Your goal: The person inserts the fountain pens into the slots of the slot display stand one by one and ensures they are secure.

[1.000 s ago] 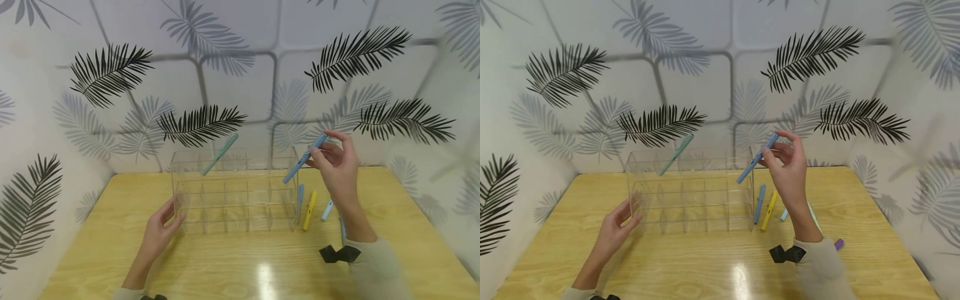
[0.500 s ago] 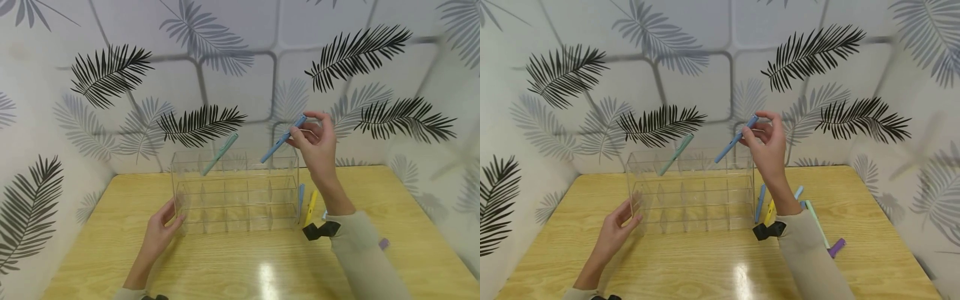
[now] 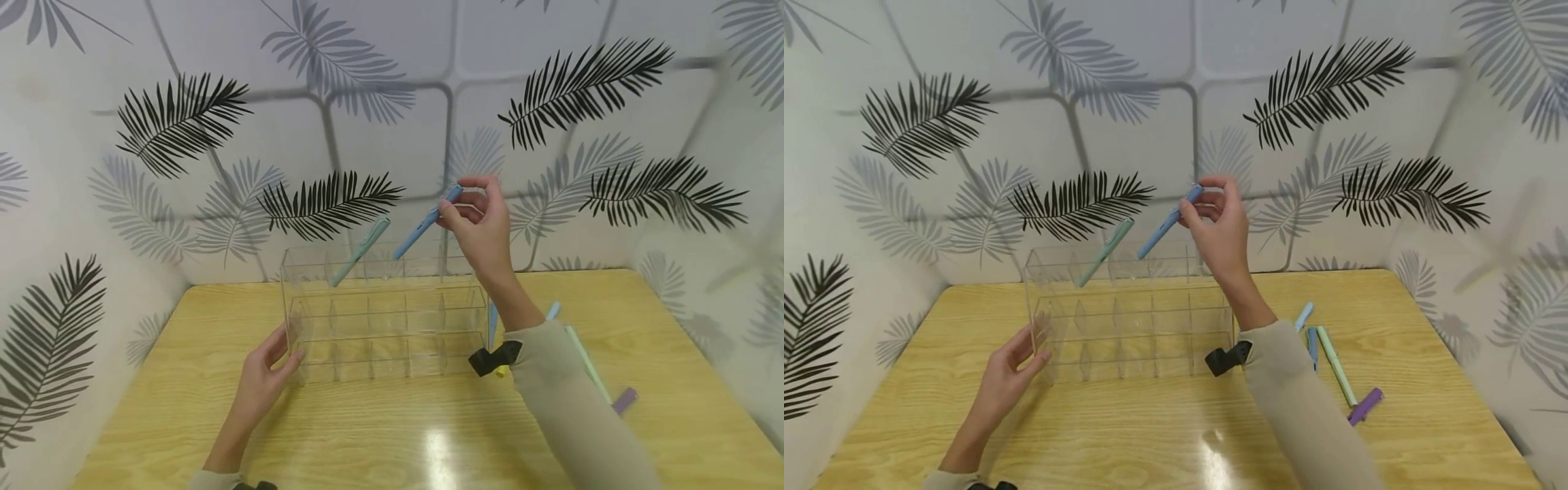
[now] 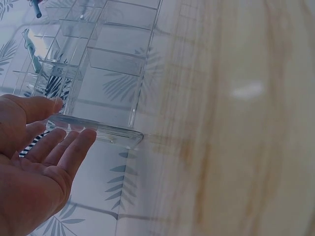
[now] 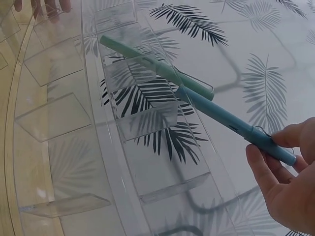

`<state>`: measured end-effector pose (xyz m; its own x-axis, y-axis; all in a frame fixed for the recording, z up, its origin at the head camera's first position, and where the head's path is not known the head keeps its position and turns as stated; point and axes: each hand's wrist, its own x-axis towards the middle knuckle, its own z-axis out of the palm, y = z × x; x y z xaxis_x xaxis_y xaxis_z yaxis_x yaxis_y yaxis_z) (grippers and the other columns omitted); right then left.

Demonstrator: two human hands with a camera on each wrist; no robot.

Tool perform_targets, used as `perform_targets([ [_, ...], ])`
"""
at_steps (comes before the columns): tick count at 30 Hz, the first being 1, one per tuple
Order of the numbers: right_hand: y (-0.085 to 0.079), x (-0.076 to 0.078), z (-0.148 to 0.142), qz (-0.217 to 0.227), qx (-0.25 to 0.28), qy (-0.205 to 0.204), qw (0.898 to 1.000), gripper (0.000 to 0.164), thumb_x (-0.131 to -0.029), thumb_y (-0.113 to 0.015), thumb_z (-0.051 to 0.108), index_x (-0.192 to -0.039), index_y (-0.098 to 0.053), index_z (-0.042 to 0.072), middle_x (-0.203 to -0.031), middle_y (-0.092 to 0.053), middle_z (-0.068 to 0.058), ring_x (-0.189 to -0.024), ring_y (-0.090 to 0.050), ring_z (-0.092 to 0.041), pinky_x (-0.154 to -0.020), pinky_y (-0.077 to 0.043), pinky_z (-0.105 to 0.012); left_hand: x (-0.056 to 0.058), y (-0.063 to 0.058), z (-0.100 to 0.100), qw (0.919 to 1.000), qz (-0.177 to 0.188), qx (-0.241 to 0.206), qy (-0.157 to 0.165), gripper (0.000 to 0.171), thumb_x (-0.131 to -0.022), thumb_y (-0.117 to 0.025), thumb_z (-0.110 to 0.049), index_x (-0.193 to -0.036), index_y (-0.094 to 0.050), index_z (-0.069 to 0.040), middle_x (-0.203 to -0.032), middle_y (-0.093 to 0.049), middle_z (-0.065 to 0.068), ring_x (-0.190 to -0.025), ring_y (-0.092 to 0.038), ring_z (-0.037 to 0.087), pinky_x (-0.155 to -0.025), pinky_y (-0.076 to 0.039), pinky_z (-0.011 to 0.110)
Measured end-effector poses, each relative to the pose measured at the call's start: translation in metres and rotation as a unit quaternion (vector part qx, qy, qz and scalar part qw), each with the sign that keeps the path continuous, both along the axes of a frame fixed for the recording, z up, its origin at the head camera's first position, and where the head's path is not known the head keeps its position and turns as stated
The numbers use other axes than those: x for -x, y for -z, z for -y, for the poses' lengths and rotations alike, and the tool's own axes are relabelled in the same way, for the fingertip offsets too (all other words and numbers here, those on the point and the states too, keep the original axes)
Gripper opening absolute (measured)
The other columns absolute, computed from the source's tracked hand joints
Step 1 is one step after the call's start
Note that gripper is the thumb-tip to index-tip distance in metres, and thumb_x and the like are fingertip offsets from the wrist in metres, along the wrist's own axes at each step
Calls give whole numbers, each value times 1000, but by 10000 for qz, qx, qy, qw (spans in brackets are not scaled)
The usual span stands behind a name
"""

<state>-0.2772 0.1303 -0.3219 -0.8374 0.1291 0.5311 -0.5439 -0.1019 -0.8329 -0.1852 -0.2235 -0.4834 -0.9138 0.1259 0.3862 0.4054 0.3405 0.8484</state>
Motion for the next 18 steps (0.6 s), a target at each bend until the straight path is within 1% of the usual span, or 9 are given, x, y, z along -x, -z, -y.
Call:
perform_targets([
  [4, 5, 3, 6, 254, -275, -74, 9993, 39, -93, -69, -8, -127, -51, -8, -100, -67, -14, -81, -71, -18, -80, -64, -35, 0, 1, 0, 10000, 10, -12, 9, 57, -97, -65, 6, -148, -42, 14, -149, -46, 32, -135, -47, 47, -104, -42, 15],
  [7, 8, 4, 9, 459, -511, -237, 9974, 38, -92, -69, -8, -125, -51, -9, -99, -67, -18, -81, -72, -18, -80, -64, -35, 0, 2, 0, 10000, 22, -15, 12, 57, -97, -65, 7, -148, -42, 15, -149, -45, 32, -135, -46, 47, -104, -41, 15],
  [12, 10, 6, 12, 661, -821, -453, 9934, 34, -93, -70, -7, -123, -52, -9, -102, -68, -26, -80, -75, -20, -81, -64, -40, 0, 3, 1, 10000, 60, 4, -14, 57, -97, -66, 6, -148, -42, 14, -149, -45, 32, -135, -46, 47, -104, -41, 15],
  [14, 10, 6, 13, 738, -953, -482, 9915, 33, -93, -71, -5, -121, -54, -7, -102, -68, -25, -78, -75, -19, -81, -64, -42, 0, 3, 1, 10000, 67, 9, -20, 57, -97, -66, 6, -148, -42, 14, -149, -46, 32, -135, -47, 47, -104, -41, 16],
  [16, 10, 7, 14, 823, -1128, -492, 9890, 32, -93, -72, -3, -120, -55, -6, -103, -69, -24, -76, -75, -16, -80, -64, -41, 0, 2, 1, 10000, 65, 7, -18, 57, -97, -66, 6, -148, -42, 14, -149, -46, 32, -135, -47, 46, -104, -42, 16],
  [18, 9, 7, 15, 885, -1277, -513, 9865, 32, -93, -73, -2, -120, -56, -6, -103, -70, -23, -76, -75, -15, -80, -64, -40, 0, 2, 1, 10000, 41, 14, -7, 56, -97, -66, 6, -148, -42, 13, -149, -46, 32, -135, -47, 46, -104, -42, 16],
])
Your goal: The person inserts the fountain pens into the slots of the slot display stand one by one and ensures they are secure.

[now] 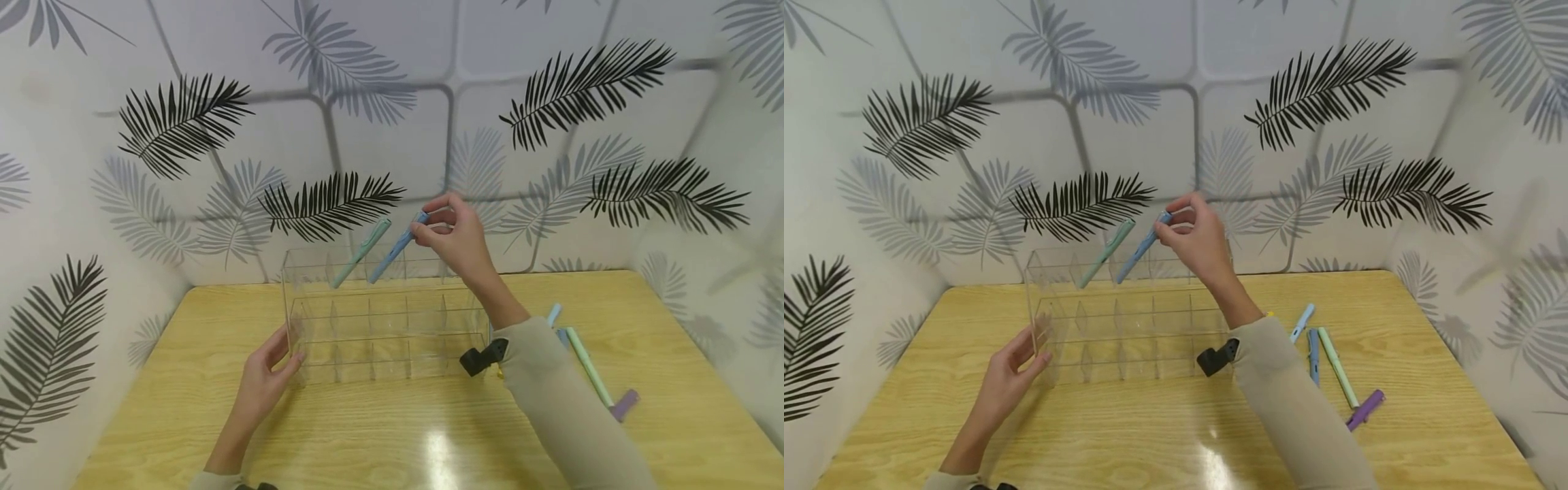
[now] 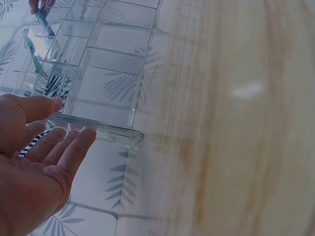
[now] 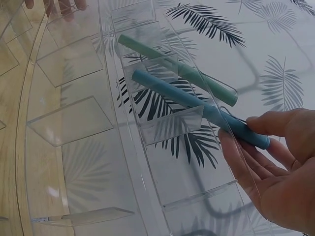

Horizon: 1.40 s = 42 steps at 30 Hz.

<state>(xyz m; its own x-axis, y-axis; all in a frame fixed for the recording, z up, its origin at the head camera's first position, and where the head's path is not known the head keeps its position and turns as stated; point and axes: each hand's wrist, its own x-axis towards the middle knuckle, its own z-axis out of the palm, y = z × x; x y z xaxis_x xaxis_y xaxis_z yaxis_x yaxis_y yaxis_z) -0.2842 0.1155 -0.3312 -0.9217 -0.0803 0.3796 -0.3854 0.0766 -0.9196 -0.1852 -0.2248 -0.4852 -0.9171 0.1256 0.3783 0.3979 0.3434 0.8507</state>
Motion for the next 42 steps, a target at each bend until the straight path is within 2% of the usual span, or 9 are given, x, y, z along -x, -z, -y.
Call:
perform_targets([
  [5, -1, 2, -2, 160, -148, -104, 9997, 31, -93, -73, -2, -118, -56, -7, -107, -70, -25, -78, -75, -16, -81, -64, -44, 0, -1, 0, 10000, -42, 8, 25, 56, -97, -66, 5, -148, -43, 12, -149, -47, 30, -135, -47, 46, -104, -41, 15],
  [11, -3, 2, -6, 363, -298, -179, 9987, 29, -94, -73, 0, -115, -54, -7, -109, -70, -26, -78, -74, -14, -78, -65, -34, 1, -2, 1, 10000, -22, 27, 18, 57, -97, -66, 6, -148, -42, 12, -149, -46, 30, -135, -48, 45, -104, -44, 21],
  [19, -5, 1, -6, 485, -315, -278, 9979, 30, -94, -72, -2, -117, -53, -6, -108, -70, -26, -79, -74, -15, -79, -64, -35, -1, -2, 1, 10000, 3, 34, -13, 57, -97, -66, 5, -148, -43, 12, -149, -46, 30, -134, -48, 45, -103, -45, 22],
  [24, -5, -1, -9, 463, -278, -282, 9981, 36, -94, -73, 2, -123, -53, -6, -110, -69, -25, -85, -74, -18, -81, -64, -35, -1, -3, 2, 10000, 70, 13, -30, 57, -97, -66, 4, -148, -43, 12, -149, -46, 30, -134, -48, 45, -103, -47, 36],
  [26, -6, -2, -12, 456, -298, -179, 9984, 37, -94, -75, 6, -124, -54, -4, -112, -67, -22, -89, -74, -20, -81, -64, -34, -1, -4, 2, 10000, 77, 35, -36, 57, -97, -66, 4, -148, -42, 12, -150, -46, 30, -134, -48, 45, -104, -47, 35],
  [28, -6, -4, -18, 379, -246, -44, 9990, 38, -94, -75, 9, -124, -55, -2, -113, -66, -20, -92, -73, -21, -81, -64, -33, -1, -4, 2, 10000, 71, 26, -46, 57, -97, -66, 5, -148, -43, 13, -149, -46, 31, -134, -48, 45, -104, -46, 33],
  [31, -7, -9, -29, 163, -129, 190, 9996, 36, -96, -74, 11, -124, -56, -2, -113, -65, -18, -93, -72, -21, -82, -64, -33, 0, -3, 0, 9999, 61, 31, -86, 56, -97, -67, 5, -147, -43, 14, -149, -46, 31, -134, -49, 46, -104, -43, 23],
  [37, -2, -31, -54, -401, 180, 579, 9974, 27, -97, -73, 12, -117, -60, 0, -108, -67, -16, -91, -73, -22, -80, -64, -33, 1, 1, -2, 9999, 90, -56, -27, 56, -97, -66, 4, -148, -43, 12, -149, -47, 30, -134, -48, 45, -103, -44, 21],
  [42, 3, -50, -73, -673, 48, 824, 9943, 26, -98, -72, 12, -116, -60, -2, -103, -69, -14, -89, -74, -22, -77, -64, -31, 0, 0, -1, 9999, 102, -127, 16, 56, -98, -66, 3, -150, -43, 9, -150, -46, 28, -135, -47, 45, -101, -48, 25],
])
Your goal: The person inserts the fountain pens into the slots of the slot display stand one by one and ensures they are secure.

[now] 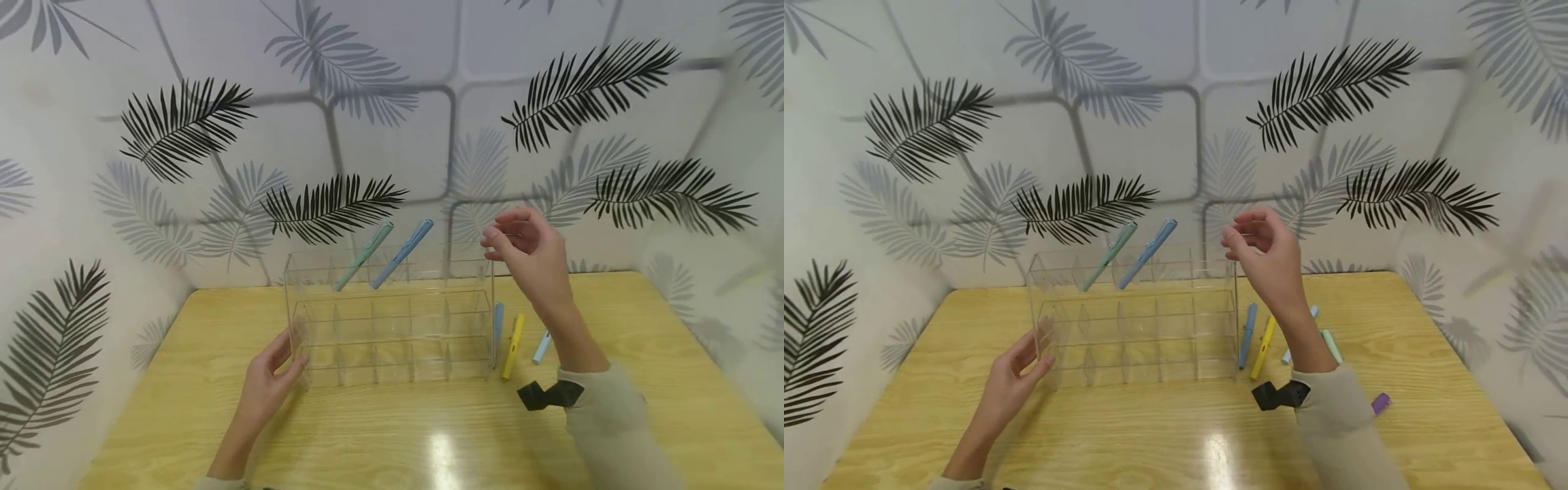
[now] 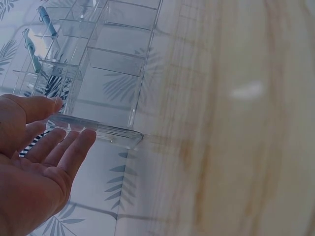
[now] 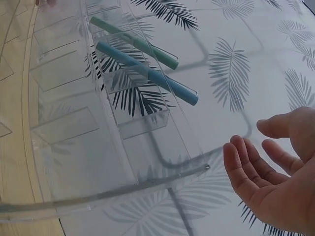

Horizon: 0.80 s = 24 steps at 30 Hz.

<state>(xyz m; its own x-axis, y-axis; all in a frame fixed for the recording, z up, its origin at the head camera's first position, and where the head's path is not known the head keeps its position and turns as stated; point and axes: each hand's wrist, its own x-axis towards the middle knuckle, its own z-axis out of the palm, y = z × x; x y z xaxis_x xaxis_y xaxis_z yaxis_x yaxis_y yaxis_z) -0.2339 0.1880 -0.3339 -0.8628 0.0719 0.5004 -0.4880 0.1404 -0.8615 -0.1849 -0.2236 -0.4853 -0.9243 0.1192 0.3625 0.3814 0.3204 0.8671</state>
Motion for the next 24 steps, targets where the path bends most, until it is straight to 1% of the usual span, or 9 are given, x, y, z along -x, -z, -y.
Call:
perform_targets([
  [3, 4, -10, -11, -9, -120, 185, 9998, 26, -98, -71, 12, -116, -61, -3, -101, -70, -12, -87, -73, -18, -76, -64, -29, 0, -1, 1, 9999, 60, -112, 58, 56, -99, -65, 4, -150, -42, 10, -150, -45, 30, -135, -46, 49, -97, -51, 28],
  [6, 9, -17, -20, -36, -178, 296, 9994, 26, -98, -71, 11, -116, -60, -5, -101, -70, -12, -86, -73, -17, -76, -64, -29, 1, -2, 2, 9997, 114, -208, 85, 56, -99, -64, 4, -150, -42, 10, -150, -44, 31, -135, -45, 51, -93, -53, 25],
  [9, 16, -24, -26, -23, -246, 362, 9990, 24, -98, -70, 9, -116, -61, -4, -100, -70, -13, -86, -72, -17, -76, -63, -28, 2, -3, 3, 9998, 66, -159, 76, 56, -99, -64, 4, -149, -42, 11, -150, -44, 31, -136, -45, 50, -95, -52, 22],
  [13, 27, -33, -34, 50, -365, 504, 9980, 21, -99, -69, 7, -115, -62, -3, -100, -70, -10, -87, -71, -17, -75, -63, -25, 1, -4, 4, 10000, 2, -43, 79, 56, -99, -64, 3, -149, -41, 13, -150, -44, 31, -136, -44, 48, -98, -48, 21],
  [16, 39, -39, -41, 180, -378, 628, 9971, 22, -99, -69, 5, -115, -61, -6, -101, -71, -8, -88, -70, -15, -74, -63, -23, 1, -3, 3, 10000, 3, -58, 69, 56, -99, -64, 2, -149, -41, 12, -150, -44, 31, -136, -44, 48, -99, -48, 21],
  [19, 55, -44, -51, 412, -386, 808, 9951, 22, -98, -69, 4, -116, -61, -7, -100, -71, -2, -86, -70, -11, -72, -62, -22, 1, -3, 3, 10000, -10, -69, 66, 56, -99, -64, 3, -149, -42, 12, -150, -45, 30, -136, -45, 47, -101, -47, 21],
  [22, 72, -48, -65, 673, -333, 1025, 9919, 20, -97, -70, 4, -115, -63, -4, -100, -72, 3, -86, -70, -8, -72, -62, -21, 1, -2, 3, 9999, 52, -110, 100, 56, -99, -64, 4, -149, -42, 11, -150, -45, 30, -136, -45, 47, -100, -48, 22],
  [24, 81, -50, -74, 793, -252, 1148, 9899, 19, -97, -70, 4, -114, -64, -1, -100, -71, 4, -87, -69, -7, -72, -62, -20, 2, -2, 2, 9998, 123, -139, 118, 56, -99, -64, 3, -150, -42, 10, -151, -45, 30, -136, -45, 48, -98, -50, 22],
])
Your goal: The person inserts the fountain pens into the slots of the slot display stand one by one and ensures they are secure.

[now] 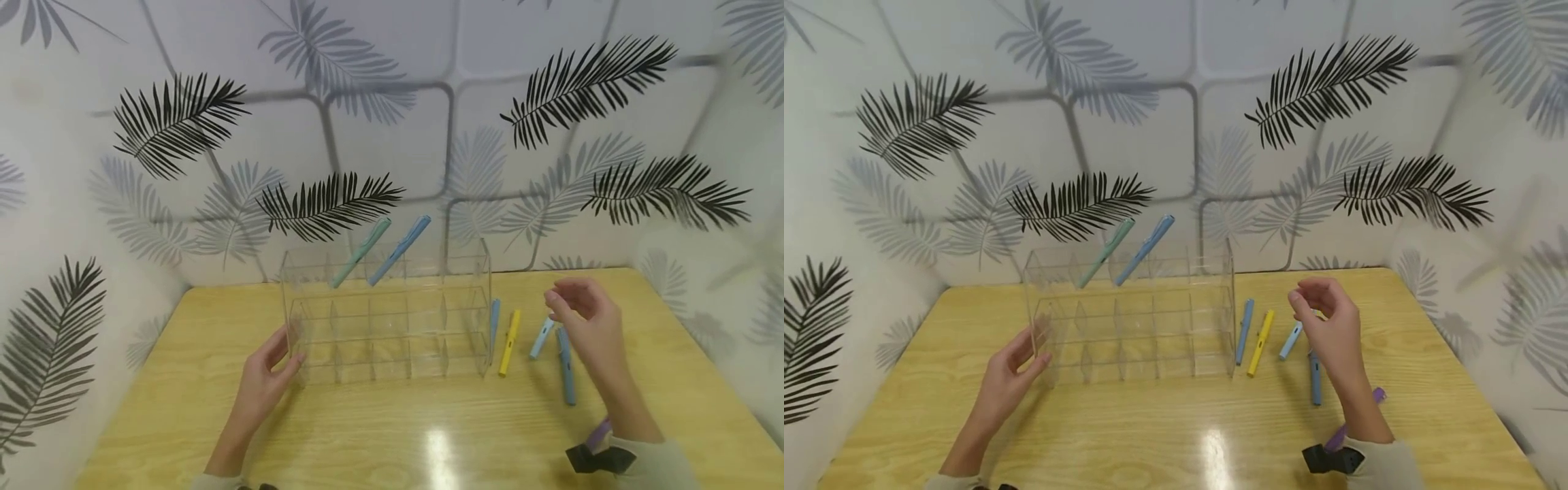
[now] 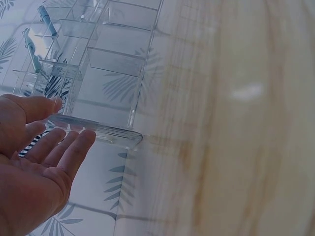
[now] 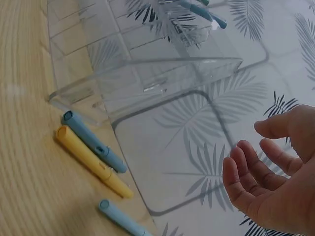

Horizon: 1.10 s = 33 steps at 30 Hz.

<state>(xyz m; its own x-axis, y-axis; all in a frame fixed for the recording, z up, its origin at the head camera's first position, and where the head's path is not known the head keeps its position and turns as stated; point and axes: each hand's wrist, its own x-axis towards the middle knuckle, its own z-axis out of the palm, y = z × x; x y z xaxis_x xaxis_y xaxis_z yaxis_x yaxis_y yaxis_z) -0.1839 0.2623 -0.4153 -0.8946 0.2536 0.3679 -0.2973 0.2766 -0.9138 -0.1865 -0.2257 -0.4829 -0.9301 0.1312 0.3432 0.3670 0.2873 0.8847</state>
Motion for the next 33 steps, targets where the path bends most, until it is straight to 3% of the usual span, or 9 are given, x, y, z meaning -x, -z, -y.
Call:
perform_targets([
  [3, 13, -1, -13, 109, 55, 87, 9999, 17, -97, -70, 3, -114, -64, 1, -102, -70, 4, -89, -68, -7, -72, -61, -18, -1, 0, 0, 10000, 56, -46, -19, 56, -99, -64, 2, -150, -42, 10, -151, -45, 30, -136, -45, 49, -95, -51, 22],
  [10, 35, 2, -39, 510, -454, 383, 9969, 16, -100, -68, 10, -115, -63, 8, -103, -66, 13, -93, -64, -3, -76, -57, -12, 0, 0, -2, 10000, -13, -5, -58, 57, -99, -65, 3, -149, -41, 12, -150, -45, 31, -136, -46, 48, -97, -49, 20],
  [14, 47, 0, -52, 803, -639, 420, 9938, 23, -100, -68, 15, -119, -61, 4, -105, -64, 15, -97, -60, -2, -80, -53, -9, -1, -1, -3, 10000, 41, -17, -57, 57, -99, -65, 2, -150, -41, 11, -150, -45, 31, -136, -45, 49, -97, -50, 22],
  [18, 59, -2, -65, 1063, -818, 398, 9902, 36, -101, -69, 18, -126, -57, -5, -104, -64, 16, -96, -58, 4, -80, -51, -7, -2, -1, -3, 9999, -67, 103, -77, 55, -99, -64, 2, -149, -42, 11, -150, -46, 30, -136, -46, 47, -101, -48, 32],
  [26, 80, -5, -80, 1670, -1353, 287, 9762, 49, -101, -68, 21, -135, -51, -10, -118, -64, -27, -88, -53, 12, -72, -55, -11, -8, 4, 0, 9999, -10, 79, -82, 55, -99, -65, 2, -149, -43, 9, -150, -46, 29, -135, -46, 48, -97, -51, 31],
  [33, 77, -6, -84, 2078, -1620, 206, 9645, 55, -99, -72, 24, -137, -50, -9, -118, -65, -28, -87, -54, 8, -72, -51, -10, -2, 2, -2, 9998, -133, 118, -78, 55, -98, -65, 6, -148, -44, 11, -149, -47, 30, -135, -47, 47, -99, -48, 22],
])
